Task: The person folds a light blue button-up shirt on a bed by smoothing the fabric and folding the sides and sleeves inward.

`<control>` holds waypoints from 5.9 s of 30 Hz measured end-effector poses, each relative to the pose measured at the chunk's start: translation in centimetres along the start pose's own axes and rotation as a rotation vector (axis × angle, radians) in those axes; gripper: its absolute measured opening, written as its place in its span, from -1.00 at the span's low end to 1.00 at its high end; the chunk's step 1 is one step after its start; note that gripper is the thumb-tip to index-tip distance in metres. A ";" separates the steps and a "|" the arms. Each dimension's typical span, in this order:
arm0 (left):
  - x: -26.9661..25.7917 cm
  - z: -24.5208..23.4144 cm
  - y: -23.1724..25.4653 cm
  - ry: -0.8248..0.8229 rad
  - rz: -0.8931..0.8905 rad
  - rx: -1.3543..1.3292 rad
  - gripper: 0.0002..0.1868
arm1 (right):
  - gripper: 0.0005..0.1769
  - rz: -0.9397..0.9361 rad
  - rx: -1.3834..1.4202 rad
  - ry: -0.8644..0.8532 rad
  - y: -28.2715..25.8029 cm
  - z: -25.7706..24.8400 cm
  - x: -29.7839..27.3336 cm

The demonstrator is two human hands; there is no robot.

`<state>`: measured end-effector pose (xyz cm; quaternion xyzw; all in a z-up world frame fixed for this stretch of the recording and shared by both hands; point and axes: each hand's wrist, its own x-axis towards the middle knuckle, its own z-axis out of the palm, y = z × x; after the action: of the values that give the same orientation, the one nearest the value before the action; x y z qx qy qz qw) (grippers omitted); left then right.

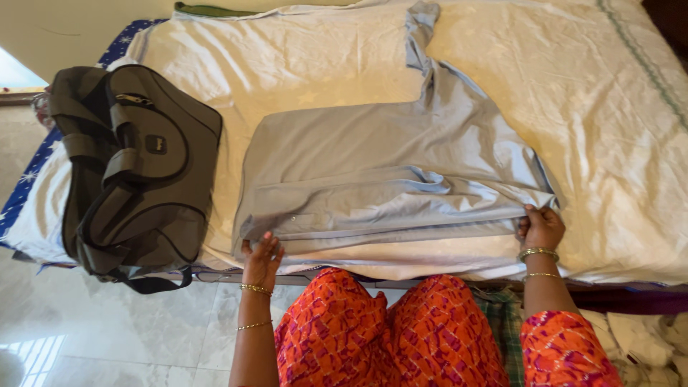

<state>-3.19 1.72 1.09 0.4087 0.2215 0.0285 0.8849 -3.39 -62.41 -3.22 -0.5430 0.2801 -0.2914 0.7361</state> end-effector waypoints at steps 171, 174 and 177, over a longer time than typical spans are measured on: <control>7.6 5.8 5.5 -0.028 0.522 1.582 -0.47 | -0.70 -0.716 -1.263 -0.251 -0.5 21.6 -6.0; 7.6 5.9 5.5 -0.032 0.533 1.569 -0.47 | -0.73 -0.822 -1.236 -0.203 0.8 21.4 -6.1; 7.6 6.1 5.5 -0.026 0.528 1.595 -0.47 | -0.89 -0.811 -1.232 -0.181 2.0 21.1 -5.1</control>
<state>6.84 2.82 5.79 0.9504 0.0623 0.0649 0.2976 8.78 -44.80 0.73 -0.9401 0.1086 -0.2844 0.1531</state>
